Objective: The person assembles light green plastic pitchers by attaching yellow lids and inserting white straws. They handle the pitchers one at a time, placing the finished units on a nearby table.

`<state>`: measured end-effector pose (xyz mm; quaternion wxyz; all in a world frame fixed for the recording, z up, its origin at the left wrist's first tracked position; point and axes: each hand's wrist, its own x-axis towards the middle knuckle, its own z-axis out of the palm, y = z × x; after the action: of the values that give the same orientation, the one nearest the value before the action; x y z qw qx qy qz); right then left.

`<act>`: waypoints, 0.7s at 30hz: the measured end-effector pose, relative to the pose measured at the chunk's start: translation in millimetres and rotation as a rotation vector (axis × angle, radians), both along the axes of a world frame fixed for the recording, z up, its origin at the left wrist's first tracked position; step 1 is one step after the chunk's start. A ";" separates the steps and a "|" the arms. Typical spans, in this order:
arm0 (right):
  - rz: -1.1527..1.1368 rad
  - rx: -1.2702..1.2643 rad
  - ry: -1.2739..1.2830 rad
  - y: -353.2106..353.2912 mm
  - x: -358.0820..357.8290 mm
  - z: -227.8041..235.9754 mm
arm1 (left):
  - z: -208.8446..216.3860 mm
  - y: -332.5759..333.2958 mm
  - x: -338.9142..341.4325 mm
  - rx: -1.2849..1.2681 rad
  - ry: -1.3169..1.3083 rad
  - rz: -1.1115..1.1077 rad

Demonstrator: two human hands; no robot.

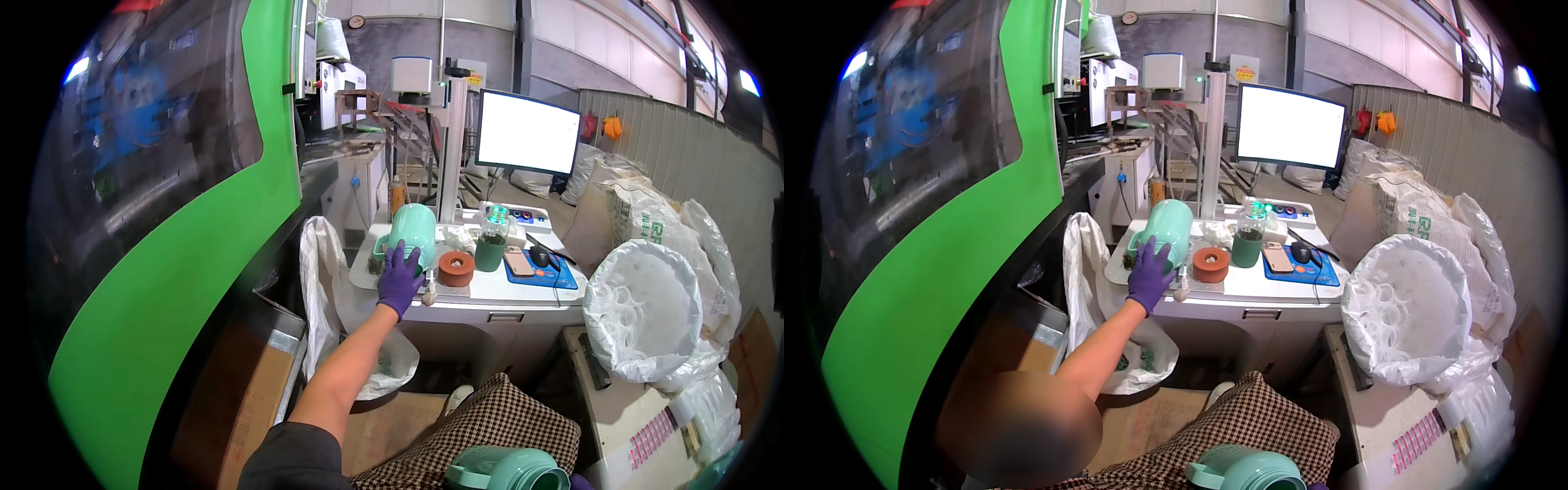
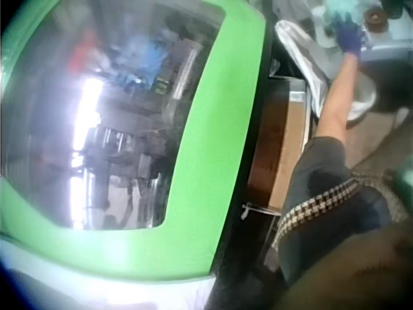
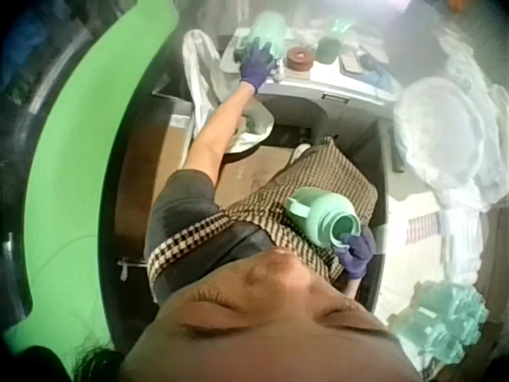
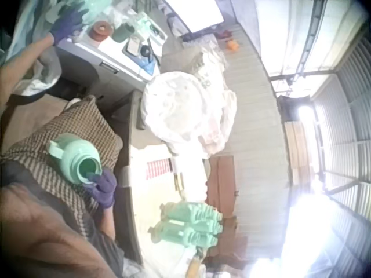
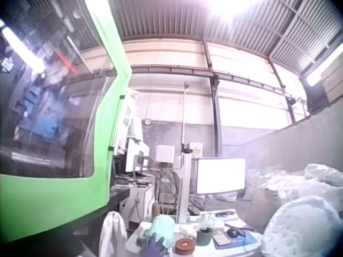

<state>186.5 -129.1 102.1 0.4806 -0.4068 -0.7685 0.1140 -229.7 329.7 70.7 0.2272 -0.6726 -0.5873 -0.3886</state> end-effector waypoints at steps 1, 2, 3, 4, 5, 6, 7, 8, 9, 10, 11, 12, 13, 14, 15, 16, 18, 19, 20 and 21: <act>-0.001 -0.002 0.006 -2.9 1.0 -0.6 | 1.1 2.6 4.5 0.010 -0.001 -0.012; -0.002 -0.003 0.012 -5.6 2.2 -1.0 | 4.5 6.6 9.3 0.027 -0.004 -0.024; 0.001 -0.003 -0.020 -9.3 4.2 -3.8 | 7.0 9.5 4.9 0.048 -0.001 -0.007; 0.004 -0.034 -0.049 -18.1 5.0 -9.5 | 1.7 9.1 3.0 0.041 0.015 0.008; 0.016 -0.085 -0.003 -14.2 1.1 -8.5 | -5.7 3.7 -12.7 0.018 0.055 0.056; 0.003 -0.026 -0.049 -12.8 3.3 -11.9 | -14.9 -1.2 -21.6 -0.003 0.066 0.076; -0.008 -0.011 -0.065 -5.3 -0.1 -7.5 | -29.1 -8.5 -27.5 -0.034 0.073 0.105; -0.045 0.082 -0.080 8.6 -1.3 -0.7 | -11.1 -5.9 -15.1 -0.068 0.068 0.111; 0.016 0.117 -0.020 3.0 -5.7 6.9 | 8.9 -5.6 -5.3 -0.099 0.066 0.121; -0.023 0.132 -0.064 -11.0 0.1 -4.1 | 15.4 -17.1 14.5 -0.028 0.020 0.074; -0.045 0.189 -0.118 -17.1 -1.3 -3.0 | 22.5 -30.9 28.4 0.037 -0.013 0.041; -0.088 0.247 -0.171 -20.1 -8.2 -0.7 | 30.5 -44.7 41.1 0.103 -0.045 0.008; -0.067 0.163 -0.117 -28.1 -12.2 1.7 | 35.2 -67.5 67.8 0.182 -0.139 -0.229; -0.060 0.087 -0.056 -32.4 -14.9 6.5 | 44.3 -94.7 92.2 0.083 -0.218 -0.567; -0.030 0.017 -0.077 -22.1 -17.2 5.0 | 67.0 -145.6 115.7 -0.285 -0.553 -1.028; 0.023 -0.052 -0.081 -2.6 -19.5 -2.5 | 63.0 -178.7 121.6 -0.641 -0.746 -1.227; 0.083 -0.005 0.026 18.1 -38.9 -14.7 | 85.6 -253.6 132.4 -0.772 -0.388 -1.556; 0.046 0.050 0.072 22.5 -50.2 -14.7 | 90.9 -282.2 142.5 -0.819 -0.193 -1.723; 0.014 0.116 0.112 27.2 -59.9 -13.1 | 90.6 -295.4 150.6 -0.794 0.051 -1.793; 0.003 0.125 0.174 29.3 -61.3 -10.1 | 105.8 -306.9 176.7 -0.793 0.104 -1.839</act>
<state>125.2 -99.7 92.0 0.5700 -0.3633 -0.7300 0.1013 -53.0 22.8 176.6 -0.3766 -0.9086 0.0843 -0.1596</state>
